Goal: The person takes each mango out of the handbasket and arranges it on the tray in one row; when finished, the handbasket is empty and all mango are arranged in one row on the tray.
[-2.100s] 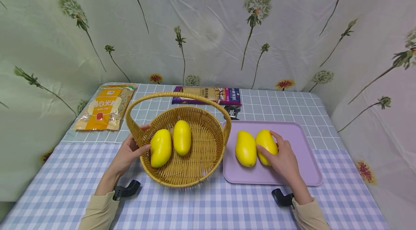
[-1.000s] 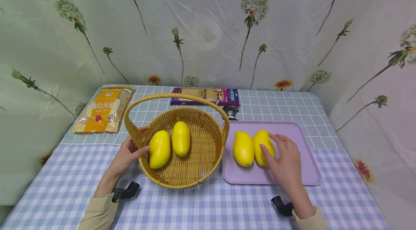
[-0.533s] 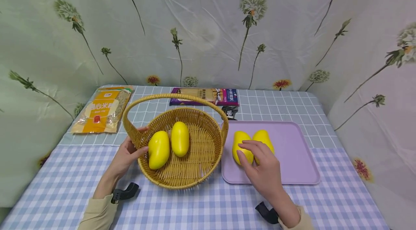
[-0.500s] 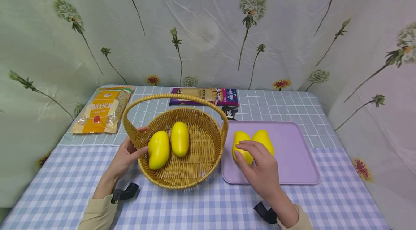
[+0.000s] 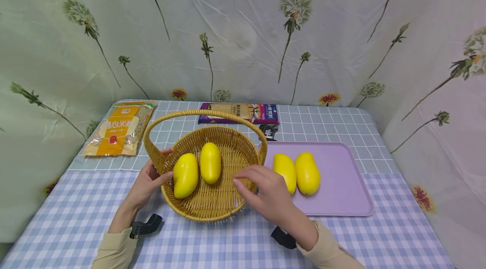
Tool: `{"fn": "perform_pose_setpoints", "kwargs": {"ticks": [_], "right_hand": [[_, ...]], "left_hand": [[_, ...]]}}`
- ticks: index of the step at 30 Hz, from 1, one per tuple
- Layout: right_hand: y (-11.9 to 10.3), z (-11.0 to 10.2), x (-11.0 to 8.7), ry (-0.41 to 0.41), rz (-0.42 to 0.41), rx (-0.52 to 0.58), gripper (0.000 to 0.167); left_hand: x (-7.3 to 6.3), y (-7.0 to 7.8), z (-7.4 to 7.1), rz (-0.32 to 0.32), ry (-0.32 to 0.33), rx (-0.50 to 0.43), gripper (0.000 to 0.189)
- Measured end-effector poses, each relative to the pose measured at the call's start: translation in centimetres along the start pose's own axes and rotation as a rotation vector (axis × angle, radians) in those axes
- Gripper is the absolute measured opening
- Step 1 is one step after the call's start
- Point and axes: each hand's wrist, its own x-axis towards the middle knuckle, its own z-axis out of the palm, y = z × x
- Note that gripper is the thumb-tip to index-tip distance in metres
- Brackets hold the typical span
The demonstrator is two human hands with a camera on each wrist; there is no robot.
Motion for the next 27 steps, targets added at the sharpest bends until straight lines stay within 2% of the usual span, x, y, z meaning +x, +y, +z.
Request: {"fn": "perform_pose_setpoints", "kwargs": {"ticks": [6, 17, 27], "right_hand": [[-0.5, 1.2, 2.0, -0.140, 0.059, -0.023, 0.016], [-0.1, 2.3, 6.5, -0.439, 0.338, -0.111, 0.040], [1.2, 3.7, 8.5, -0.653, 0.471, -0.174, 0.055]], "left_hand": [[0.1, 0.1, 0.0, -0.006, 0.002, 0.010, 0.061], [0.1, 0.1, 0.1, -0.007, -0.001, 0.008, 0.060], [-0.1, 0.3, 0.2, -0.012, -0.002, 0.008, 0.061]]}}
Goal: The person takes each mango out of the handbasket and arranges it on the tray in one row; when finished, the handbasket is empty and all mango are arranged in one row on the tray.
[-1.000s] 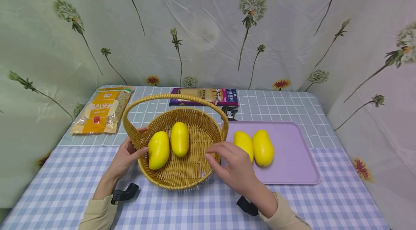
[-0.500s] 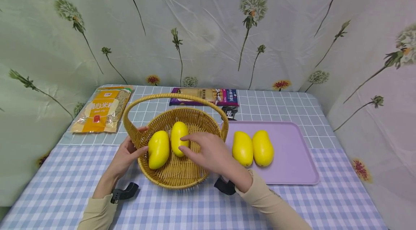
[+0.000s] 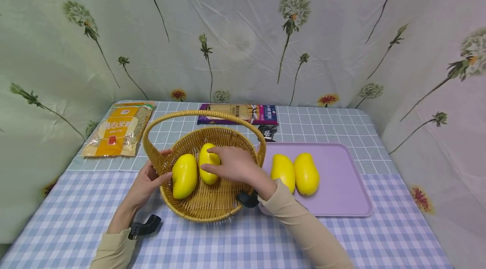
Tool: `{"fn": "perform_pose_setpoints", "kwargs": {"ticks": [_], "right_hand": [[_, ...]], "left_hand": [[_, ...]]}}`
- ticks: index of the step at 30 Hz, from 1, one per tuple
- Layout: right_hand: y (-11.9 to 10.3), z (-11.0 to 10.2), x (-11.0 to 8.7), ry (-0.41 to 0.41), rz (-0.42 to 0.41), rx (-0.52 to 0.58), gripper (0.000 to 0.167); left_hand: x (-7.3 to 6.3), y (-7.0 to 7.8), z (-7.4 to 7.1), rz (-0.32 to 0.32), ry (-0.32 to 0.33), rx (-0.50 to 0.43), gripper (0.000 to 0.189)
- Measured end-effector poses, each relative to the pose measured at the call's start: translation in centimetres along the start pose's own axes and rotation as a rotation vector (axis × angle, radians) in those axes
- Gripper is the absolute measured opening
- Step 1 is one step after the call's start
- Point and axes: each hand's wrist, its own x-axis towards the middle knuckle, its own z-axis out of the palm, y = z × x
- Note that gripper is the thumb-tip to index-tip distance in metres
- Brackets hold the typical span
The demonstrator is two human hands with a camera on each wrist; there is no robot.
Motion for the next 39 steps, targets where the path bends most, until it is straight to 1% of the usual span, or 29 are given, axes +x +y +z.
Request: {"fn": "perform_pose_setpoints", "kwargs": {"ticks": [6, 9, 12, 16, 21, 29, 33, 39], "right_hand": [[0.0, 0.3, 1.2, -0.081, 0.054, -0.042, 0.060], [0.1, 0.6, 1.6, -0.090, 0.068, -0.034, 0.062], [0.3, 1.0, 1.9, -0.073, 0.065, -0.021, 0.063], [0.3, 1.5, 2.5, -0.028, 0.058, -0.022, 0.063], [0.2, 2.0, 3.3, 0.015, 0.086, -0.034, 0.061], [0.1, 2.8, 3.9, 0.041, 0.126, -0.048, 0.063], [0.1, 3.1, 4.2, 0.063, 0.146, -0.062, 0.063], [0.0, 3.3, 4.5, 0.089, 0.171, -0.052, 0.060]], "left_hand": [[-0.1, -0.1, -0.1, -0.006, 0.003, 0.004, 0.061], [-0.1, -0.2, -0.1, -0.006, 0.001, 0.002, 0.061], [-0.1, -0.2, -0.1, -0.005, -0.001, -0.005, 0.061], [-0.1, -0.2, -0.1, -0.001, -0.003, -0.011, 0.061], [-0.1, -0.2, -0.1, 0.000, -0.001, -0.006, 0.061], [0.0, -0.2, 0.0, -0.009, -0.002, -0.011, 0.061], [0.0, -0.3, -0.1, -0.005, -0.005, -0.014, 0.061], [0.0, -0.4, -0.1, 0.003, 0.000, -0.005, 0.060]]}}
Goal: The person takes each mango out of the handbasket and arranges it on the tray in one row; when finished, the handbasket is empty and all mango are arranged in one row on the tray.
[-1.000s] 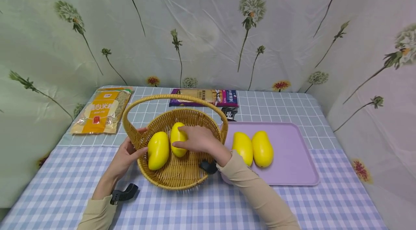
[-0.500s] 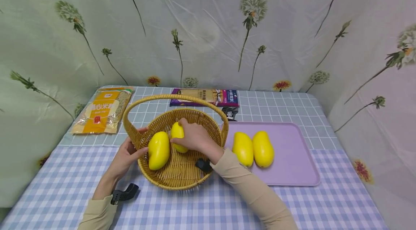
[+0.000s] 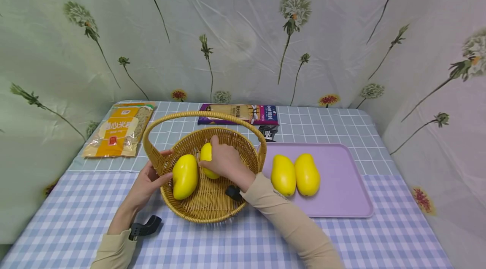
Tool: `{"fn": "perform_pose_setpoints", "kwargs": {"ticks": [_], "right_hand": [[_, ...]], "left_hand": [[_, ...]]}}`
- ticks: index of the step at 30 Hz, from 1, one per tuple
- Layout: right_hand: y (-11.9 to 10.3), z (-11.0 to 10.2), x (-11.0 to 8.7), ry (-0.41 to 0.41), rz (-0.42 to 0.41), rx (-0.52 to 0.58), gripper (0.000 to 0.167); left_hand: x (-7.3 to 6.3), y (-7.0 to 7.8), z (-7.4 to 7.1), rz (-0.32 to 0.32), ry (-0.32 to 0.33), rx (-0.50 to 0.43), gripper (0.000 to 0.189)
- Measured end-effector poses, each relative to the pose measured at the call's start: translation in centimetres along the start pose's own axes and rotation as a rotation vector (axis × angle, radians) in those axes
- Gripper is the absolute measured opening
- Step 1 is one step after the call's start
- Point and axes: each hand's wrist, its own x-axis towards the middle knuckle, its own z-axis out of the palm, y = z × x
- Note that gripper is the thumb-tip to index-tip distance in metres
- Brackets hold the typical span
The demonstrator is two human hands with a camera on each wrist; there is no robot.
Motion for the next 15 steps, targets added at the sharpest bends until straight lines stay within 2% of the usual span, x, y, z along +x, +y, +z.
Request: {"fn": "perform_pose_setpoints", "kwargs": {"ticks": [4, 15], "right_hand": [[0.1, 0.1, 0.0, 0.006, 0.010, 0.001, 0.058], [1.1, 0.1, 0.4, -0.061, 0.036, 0.048, 0.063]], "left_hand": [[0.0, 0.0, 0.0, 0.001, -0.003, -0.002, 0.060], [-0.1, 0.5, 0.2, -0.004, 0.001, -0.008, 0.061]]}}
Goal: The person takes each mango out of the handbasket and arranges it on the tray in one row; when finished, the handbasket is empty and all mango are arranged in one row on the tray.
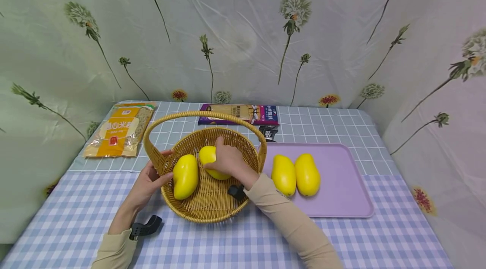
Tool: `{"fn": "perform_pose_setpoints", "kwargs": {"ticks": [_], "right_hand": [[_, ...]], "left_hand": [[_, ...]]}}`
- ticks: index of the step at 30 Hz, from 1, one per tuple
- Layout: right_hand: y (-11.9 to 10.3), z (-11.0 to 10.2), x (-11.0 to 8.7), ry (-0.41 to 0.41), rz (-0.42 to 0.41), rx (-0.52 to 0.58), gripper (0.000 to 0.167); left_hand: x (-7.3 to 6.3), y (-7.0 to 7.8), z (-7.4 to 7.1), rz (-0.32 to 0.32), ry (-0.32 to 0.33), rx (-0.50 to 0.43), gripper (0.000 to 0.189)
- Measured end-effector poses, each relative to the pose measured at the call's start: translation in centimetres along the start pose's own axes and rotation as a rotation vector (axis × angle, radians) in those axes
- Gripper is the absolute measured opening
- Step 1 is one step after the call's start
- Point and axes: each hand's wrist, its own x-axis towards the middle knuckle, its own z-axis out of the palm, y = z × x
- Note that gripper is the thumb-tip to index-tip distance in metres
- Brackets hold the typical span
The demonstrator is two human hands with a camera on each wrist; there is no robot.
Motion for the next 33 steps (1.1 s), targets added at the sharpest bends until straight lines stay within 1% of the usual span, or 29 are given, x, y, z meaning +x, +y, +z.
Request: {"fn": "perform_pose_setpoints", "kwargs": {"ticks": [3, 9, 14, 20, 24, 33], "right_hand": [[0.1, -0.2, -0.2, -0.021, 0.005, -0.031, 0.064], [0.1, -0.7, -0.9, -0.090, 0.014, -0.091, 0.067], [0.3, -1.2, -1.4, -0.088, -0.026, -0.092, 0.068], [0.3, -2.2, -2.5, -0.042, -0.093, -0.025, 0.066], [0.2, -2.9, -3.5, 0.002, -0.114, 0.028, 0.068], [0.5, -3.2, -6.1, 0.164, -0.170, 0.190, 0.069]], "left_hand": [[0.0, 0.0, 0.0, 0.003, -0.003, 0.001, 0.061], [0.0, -0.1, -0.1, 0.005, -0.004, 0.010, 0.061], [0.0, 0.0, -0.1, 0.002, 0.000, 0.009, 0.061], [0.1, -0.1, -0.1, 0.003, -0.001, 0.005, 0.061], [0.1, -0.1, -0.1, 0.005, -0.001, 0.001, 0.061], [0.0, -0.2, -0.1, 0.002, 0.001, -0.003, 0.061]]}}
